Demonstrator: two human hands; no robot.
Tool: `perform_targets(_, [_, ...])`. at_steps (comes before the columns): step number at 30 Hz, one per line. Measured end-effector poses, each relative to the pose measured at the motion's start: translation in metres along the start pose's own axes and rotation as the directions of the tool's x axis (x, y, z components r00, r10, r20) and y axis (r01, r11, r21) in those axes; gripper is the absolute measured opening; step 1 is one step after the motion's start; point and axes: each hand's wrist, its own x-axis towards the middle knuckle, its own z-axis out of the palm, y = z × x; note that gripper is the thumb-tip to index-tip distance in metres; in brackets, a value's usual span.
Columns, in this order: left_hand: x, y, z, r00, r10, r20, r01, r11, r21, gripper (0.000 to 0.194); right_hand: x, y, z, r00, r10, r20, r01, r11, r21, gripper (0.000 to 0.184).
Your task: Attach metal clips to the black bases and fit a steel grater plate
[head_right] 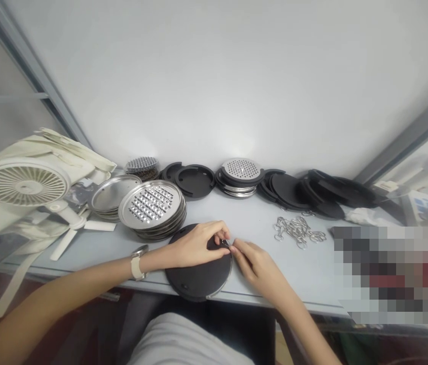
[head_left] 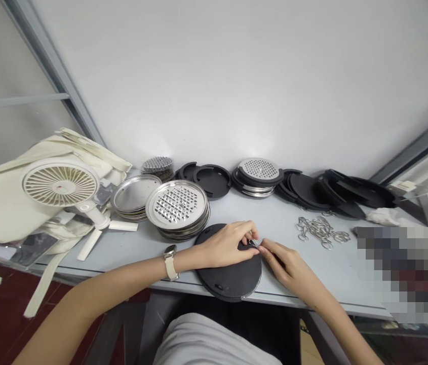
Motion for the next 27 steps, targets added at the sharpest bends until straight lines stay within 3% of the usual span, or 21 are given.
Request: perform_targets(27, [-0.0002, -0.0003, -0.0007, 1.000, 0.012, -0.009, -0.013, 0.999, -0.033, 0.019, -0.0019, 0.0006, 0.0020, 1.000, -0.013, 0.010, 0.013, 1.000, 0.005, 0.025])
